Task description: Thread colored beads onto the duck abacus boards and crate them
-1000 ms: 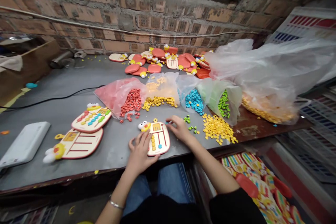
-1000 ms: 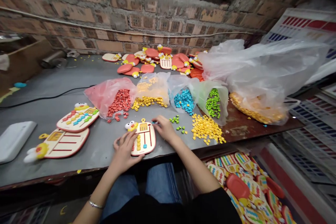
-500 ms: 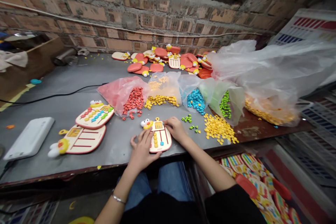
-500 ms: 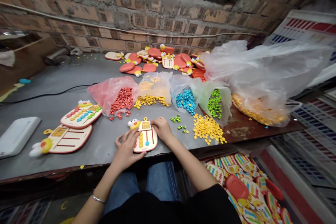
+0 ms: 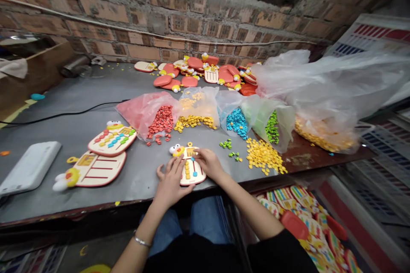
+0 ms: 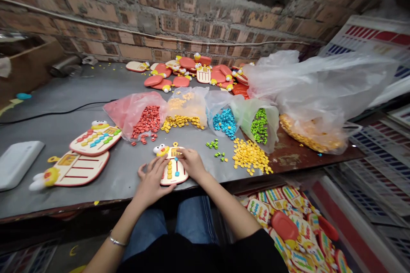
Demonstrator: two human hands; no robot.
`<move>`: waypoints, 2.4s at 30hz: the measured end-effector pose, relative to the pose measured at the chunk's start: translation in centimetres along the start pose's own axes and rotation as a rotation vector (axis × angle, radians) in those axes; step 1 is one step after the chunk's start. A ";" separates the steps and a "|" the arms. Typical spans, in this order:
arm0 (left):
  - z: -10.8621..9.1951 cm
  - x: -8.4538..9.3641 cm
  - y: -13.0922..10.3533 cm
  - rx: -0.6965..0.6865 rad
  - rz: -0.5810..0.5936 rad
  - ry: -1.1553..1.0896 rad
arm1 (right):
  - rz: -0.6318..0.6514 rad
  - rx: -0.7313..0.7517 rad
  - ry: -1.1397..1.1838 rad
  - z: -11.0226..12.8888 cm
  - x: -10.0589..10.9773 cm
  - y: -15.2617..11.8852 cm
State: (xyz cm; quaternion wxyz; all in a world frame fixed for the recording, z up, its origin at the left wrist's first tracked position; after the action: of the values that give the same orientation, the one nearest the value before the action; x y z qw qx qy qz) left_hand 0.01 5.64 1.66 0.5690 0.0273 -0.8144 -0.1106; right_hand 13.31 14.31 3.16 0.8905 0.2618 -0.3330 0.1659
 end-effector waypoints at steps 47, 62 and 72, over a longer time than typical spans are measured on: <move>-1.5 0.0 0.8 -0.212 -0.017 -0.165 | 0.248 0.231 -0.114 -0.5 0.6 2.0; -1.4 -0.1 0.9 -0.187 -0.002 -0.151 | -0.023 0.052 0.083 -2.7 4.5 1.0; -1.4 0.1 1.0 -0.181 0.012 -0.162 | -0.104 -0.051 -0.147 -6.6 6.2 1.4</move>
State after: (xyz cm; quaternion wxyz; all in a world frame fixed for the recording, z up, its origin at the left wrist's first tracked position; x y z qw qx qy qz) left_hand 1.38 6.37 2.42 0.5020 -0.0379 -0.8446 -0.1821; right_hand 20.46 20.06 3.62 0.8775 0.2673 -0.3876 0.0910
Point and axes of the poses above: each hand's wrist, its own y-axis towards the middle knuckle, its own x-axis out of the back of the hand, z = x × y, the point moved 7 cm from there along y, towards the middle knuckle, and after that the axes turned 3 degrees about -z, right-handed, at the moved point
